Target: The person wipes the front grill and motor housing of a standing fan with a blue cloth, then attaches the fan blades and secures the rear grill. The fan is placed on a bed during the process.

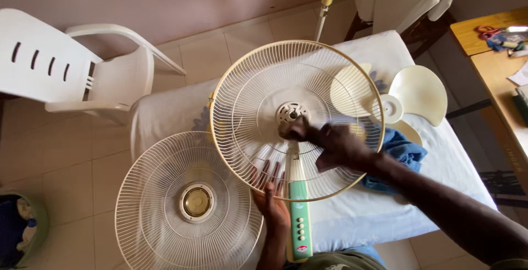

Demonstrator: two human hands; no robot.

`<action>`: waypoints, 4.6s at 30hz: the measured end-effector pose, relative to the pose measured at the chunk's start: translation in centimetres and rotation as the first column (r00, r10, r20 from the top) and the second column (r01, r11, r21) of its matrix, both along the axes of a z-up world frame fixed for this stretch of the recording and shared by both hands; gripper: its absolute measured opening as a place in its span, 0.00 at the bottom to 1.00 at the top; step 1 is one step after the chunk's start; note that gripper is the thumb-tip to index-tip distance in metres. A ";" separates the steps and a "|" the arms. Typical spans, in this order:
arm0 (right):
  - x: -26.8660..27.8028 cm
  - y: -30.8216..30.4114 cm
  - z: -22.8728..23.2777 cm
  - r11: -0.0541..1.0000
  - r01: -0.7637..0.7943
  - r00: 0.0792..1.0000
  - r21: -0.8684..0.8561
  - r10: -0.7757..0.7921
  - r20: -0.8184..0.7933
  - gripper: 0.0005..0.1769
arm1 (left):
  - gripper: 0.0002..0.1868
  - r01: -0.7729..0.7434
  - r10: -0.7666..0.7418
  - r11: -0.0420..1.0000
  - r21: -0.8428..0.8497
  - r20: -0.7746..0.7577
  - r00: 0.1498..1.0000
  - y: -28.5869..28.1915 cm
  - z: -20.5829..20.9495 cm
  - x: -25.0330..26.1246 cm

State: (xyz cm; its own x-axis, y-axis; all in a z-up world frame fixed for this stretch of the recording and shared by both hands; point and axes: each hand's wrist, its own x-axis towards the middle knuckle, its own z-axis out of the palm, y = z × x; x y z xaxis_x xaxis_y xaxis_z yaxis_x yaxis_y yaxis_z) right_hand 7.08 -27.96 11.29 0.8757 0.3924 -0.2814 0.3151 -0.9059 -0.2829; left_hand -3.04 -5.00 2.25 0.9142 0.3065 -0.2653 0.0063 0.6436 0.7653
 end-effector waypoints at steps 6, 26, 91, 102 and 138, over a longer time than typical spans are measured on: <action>4.3 -2.4 0.7 0.991 0.118 0.922 -0.066 -0.134 -0.364 0.28 | 0.49 0.146 -0.148 0.987 -0.066 -0.031 0.988 -2.1 2.8 -1.0; 19.2 -2.6 -3.9 0.987 0.135 0.973 0.081 -0.148 0.176 0.29 | 0.54 0.110 -0.107 0.994 0.016 -0.128 0.986 -0.3 -0.6 -1.3; 14.9 -2.5 -5.9 0.929 0.237 0.971 0.282 -0.233 -0.049 0.13 | 0.51 0.025 -0.036 0.995 -0.095 -0.115 0.993 -1.6 3.3 -0.2; 6.5 0.3 -3.9 0.964 0.013 0.978 0.266 -0.068 0.199 0.24 | 0.48 -0.006 -0.003 0.990 -0.138 -0.058 0.998 -2.2 2.8 -0.2; 3.4 -5.4 -2.5 0.891 -0.229 0.973 0.393 0.201 0.111 0.17 | 0.41 0.285 -0.299 0.889 -0.359 0.018 0.954 -1.0 0.7 -0.2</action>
State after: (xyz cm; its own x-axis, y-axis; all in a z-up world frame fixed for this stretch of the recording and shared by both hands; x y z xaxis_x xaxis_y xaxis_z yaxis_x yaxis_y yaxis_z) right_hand 10.46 -33.38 8.76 0.7683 0.6401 -0.0055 0.5194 -0.6284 -0.5791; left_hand -3.27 -5.96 2.91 0.9353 -0.0930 -0.3413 0.2594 0.8363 0.4829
